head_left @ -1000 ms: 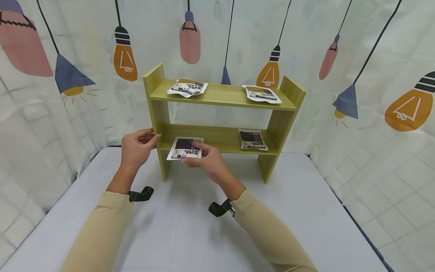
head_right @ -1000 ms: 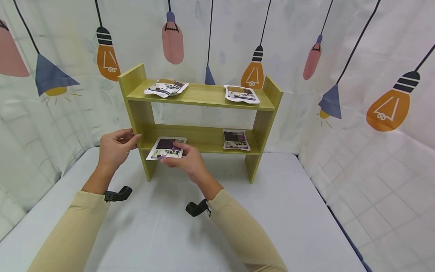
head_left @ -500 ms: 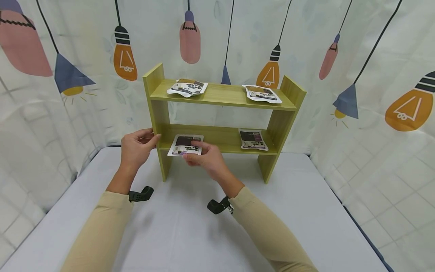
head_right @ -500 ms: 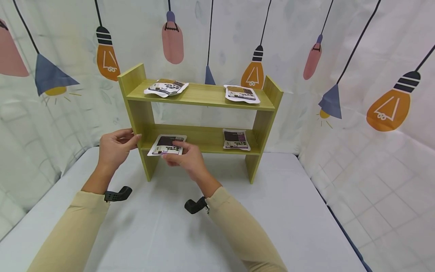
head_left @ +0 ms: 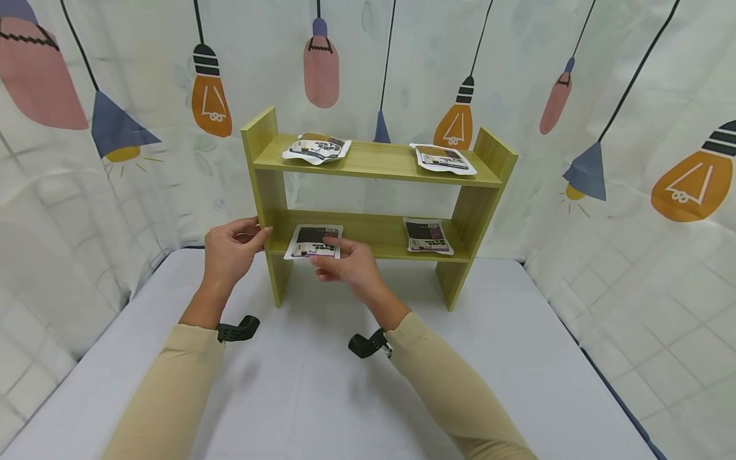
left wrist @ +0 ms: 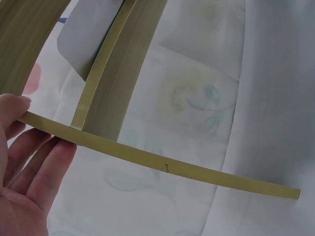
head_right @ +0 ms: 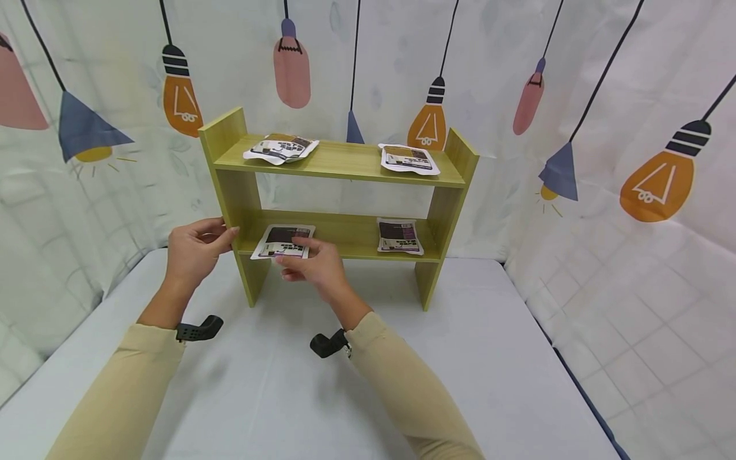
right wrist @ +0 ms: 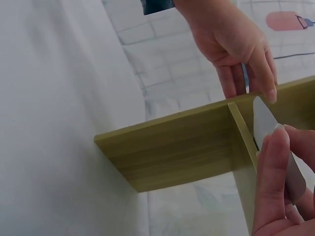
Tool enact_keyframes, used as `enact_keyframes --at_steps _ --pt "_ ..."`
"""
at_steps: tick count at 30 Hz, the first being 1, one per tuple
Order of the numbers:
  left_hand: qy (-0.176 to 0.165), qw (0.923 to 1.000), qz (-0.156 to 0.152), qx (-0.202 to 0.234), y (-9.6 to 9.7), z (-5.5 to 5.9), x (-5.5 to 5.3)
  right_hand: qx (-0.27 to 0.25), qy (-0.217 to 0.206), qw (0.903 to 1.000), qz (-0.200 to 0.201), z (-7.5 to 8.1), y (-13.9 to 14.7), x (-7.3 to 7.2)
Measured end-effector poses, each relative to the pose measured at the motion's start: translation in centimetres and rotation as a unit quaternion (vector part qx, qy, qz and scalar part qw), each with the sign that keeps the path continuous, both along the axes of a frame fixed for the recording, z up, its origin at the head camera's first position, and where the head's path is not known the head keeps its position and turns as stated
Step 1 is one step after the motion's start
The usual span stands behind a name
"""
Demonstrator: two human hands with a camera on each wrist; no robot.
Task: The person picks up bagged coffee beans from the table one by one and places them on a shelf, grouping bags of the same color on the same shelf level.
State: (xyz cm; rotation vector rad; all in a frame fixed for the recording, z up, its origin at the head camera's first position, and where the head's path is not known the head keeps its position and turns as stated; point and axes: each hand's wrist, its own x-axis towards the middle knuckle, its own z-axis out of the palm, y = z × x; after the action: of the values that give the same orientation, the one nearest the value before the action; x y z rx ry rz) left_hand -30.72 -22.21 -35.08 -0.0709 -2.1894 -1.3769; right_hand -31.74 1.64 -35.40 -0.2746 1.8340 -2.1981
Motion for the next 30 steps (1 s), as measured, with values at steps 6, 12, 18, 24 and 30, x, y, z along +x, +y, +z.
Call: enact_keyframes --at_steps 6,12,18,24,30 --pt "0.000 1.0000 -0.001 -0.001 -0.1 0.0 0.0 0.003 -0.006 0.9998 -0.018 0.0 -0.3 -0.1" --pt "0.010 0.9999 -0.003 0.002 0.0 0.0 0.0 0.003 -0.002 0.9995 -0.032 -0.2 -0.6 -0.4" --pt "0.012 0.9999 -0.005 0.001 0.0 0.1 0.0 0.009 0.010 0.9987 -0.049 -0.1 -0.9 -0.4" --pt "0.012 0.9999 -0.006 0.001 0.0 0.1 0.0 0.014 0.011 0.9979 -0.063 0.0 -1.2 -0.2" --pt "0.011 0.9999 -0.006 0.001 -0.1 0.0 0.0 0.008 0.014 0.9974 -0.070 0.1 -1.4 -0.2"
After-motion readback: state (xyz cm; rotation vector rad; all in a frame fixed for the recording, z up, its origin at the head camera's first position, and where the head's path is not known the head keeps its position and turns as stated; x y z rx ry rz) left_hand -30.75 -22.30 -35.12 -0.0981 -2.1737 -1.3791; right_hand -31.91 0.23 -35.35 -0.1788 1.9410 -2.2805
